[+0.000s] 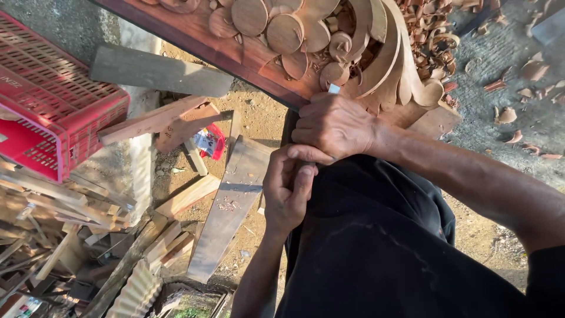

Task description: The person carves intricate floral designs into a piece of wood using various chisels.

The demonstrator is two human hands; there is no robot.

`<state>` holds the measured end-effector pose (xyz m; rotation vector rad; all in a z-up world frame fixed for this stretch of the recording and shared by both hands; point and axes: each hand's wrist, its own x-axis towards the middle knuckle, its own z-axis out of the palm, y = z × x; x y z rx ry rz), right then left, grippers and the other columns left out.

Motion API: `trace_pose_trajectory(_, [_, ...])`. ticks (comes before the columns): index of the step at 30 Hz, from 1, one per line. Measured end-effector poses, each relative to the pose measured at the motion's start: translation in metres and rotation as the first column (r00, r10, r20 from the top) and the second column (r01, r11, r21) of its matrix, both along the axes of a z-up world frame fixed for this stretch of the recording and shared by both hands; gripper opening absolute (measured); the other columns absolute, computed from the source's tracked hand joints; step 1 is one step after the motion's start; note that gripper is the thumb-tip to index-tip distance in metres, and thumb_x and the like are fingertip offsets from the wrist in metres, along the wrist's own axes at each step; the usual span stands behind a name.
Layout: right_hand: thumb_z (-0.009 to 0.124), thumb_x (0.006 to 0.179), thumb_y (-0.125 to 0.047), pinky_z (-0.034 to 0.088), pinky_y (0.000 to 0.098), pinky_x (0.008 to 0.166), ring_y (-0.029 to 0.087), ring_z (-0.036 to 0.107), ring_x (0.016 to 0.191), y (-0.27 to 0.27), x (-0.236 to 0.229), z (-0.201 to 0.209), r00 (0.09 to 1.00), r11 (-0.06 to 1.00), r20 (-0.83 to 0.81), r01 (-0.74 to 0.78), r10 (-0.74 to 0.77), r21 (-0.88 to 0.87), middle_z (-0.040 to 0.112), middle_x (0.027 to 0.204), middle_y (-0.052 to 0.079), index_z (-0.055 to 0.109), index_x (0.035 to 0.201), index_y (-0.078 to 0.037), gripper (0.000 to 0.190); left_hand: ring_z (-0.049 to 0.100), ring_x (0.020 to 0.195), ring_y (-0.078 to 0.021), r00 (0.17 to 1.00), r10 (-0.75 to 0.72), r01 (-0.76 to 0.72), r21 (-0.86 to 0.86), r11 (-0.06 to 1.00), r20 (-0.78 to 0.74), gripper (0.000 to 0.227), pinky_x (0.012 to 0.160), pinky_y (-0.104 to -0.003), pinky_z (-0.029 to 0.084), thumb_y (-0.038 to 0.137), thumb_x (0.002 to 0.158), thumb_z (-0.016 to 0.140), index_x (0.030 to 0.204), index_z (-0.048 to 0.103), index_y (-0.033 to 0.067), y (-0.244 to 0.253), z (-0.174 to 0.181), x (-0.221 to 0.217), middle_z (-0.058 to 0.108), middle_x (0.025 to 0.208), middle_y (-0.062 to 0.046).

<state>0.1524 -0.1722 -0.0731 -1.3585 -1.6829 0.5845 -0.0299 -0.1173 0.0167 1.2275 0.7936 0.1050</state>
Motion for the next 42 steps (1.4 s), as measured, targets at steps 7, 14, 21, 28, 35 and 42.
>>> trace_pose_trajectory(7, [0.059,0.103,-0.046,0.037,0.0502,0.11,0.029,0.057,0.125,-0.032,0.009,0.041,0.95,0.949,0.046,0.31,-0.308,-0.057,0.069,0.125,0.011,0.069,0.126,-0.008,0.046,0.049,0.068,-0.0043,0.979,0.024,0.007,0.154,0.988,-0.2,0.034,0.061,-0.02,0.041,0.008,0.105,0.056,0.137,0.049,0.0002,0.023,0.006,-0.041,0.064,0.094,-0.006])
trace_pose_trajectory(14, [0.056,0.103,-0.043,0.015,0.0617,0.12,0.045,0.024,0.149,-0.11,0.002,0.055,0.706,0.554,0.606,0.689,-0.367,-0.467,0.037,0.161,0.026,0.045,0.158,-0.003,0.069,0.051,0.062,-0.0043,0.986,0.032,-0.004,0.168,0.986,-0.166,0.043,0.057,-0.02,0.044,0.007,0.104,0.054,0.146,0.049,0.0013,0.067,0.011,-0.047,0.067,0.093,-0.005])
trace_pose_trajectory(21, [0.066,0.099,-0.033,0.051,0.0487,0.104,0.034,0.065,0.116,-0.018,-0.028,0.061,0.945,0.946,0.017,0.325,-0.325,0.005,0.068,0.118,0.016,0.063,0.126,-0.002,0.041,0.054,0.083,-0.0054,0.961,-0.264,0.277,0.212,0.937,-0.085,0.022,0.074,-0.023,0.048,0.01,0.105,0.056,0.125,0.059,-0.0005,0.062,-0.004,-0.015,0.061,0.094,-0.002])
trace_pose_trajectory(28, [0.061,0.099,-0.045,0.046,0.043,0.072,0.028,0.059,0.08,0.023,-0.018,0.012,0.967,0.967,0.021,0.255,-0.255,0.008,0.062,0.084,0.008,0.072,0.105,-0.003,0.044,0.053,0.074,-0.0062,0.949,-0.267,0.293,0.162,0.942,-0.165,0.014,0.067,-0.024,0.046,0.013,0.104,0.058,0.111,0.06,0.0011,0.067,-0.005,-0.005,0.059,0.083,-0.001])
trace_pose_trajectory(35, [0.055,0.102,-0.031,0.046,0.0461,0.064,0.033,0.057,0.068,0.027,-0.015,0.012,0.976,0.974,-0.055,0.204,-0.209,-0.095,0.056,0.07,0.009,0.055,0.071,-0.009,0.038,0.052,0.08,-0.0078,0.951,-0.28,0.305,0.238,0.922,-0.131,0.016,0.071,-0.025,0.046,0.013,0.104,0.06,0.113,0.061,-0.0001,0.067,0.0,0.003,0.059,0.089,-0.003])
trace_pose_trajectory(42, [0.056,0.097,-0.026,0.046,0.0467,0.061,0.034,0.058,0.064,0.025,-0.012,0.012,0.966,0.964,-0.079,0.234,-0.245,-0.127,0.056,0.065,0.01,0.055,0.065,-0.009,0.036,0.053,0.077,-0.0067,0.972,-0.193,0.215,0.17,0.962,-0.135,0.013,0.069,-0.025,0.046,0.013,0.105,0.059,0.11,0.058,0.0008,0.055,-0.012,0.005,0.058,0.085,-0.001])
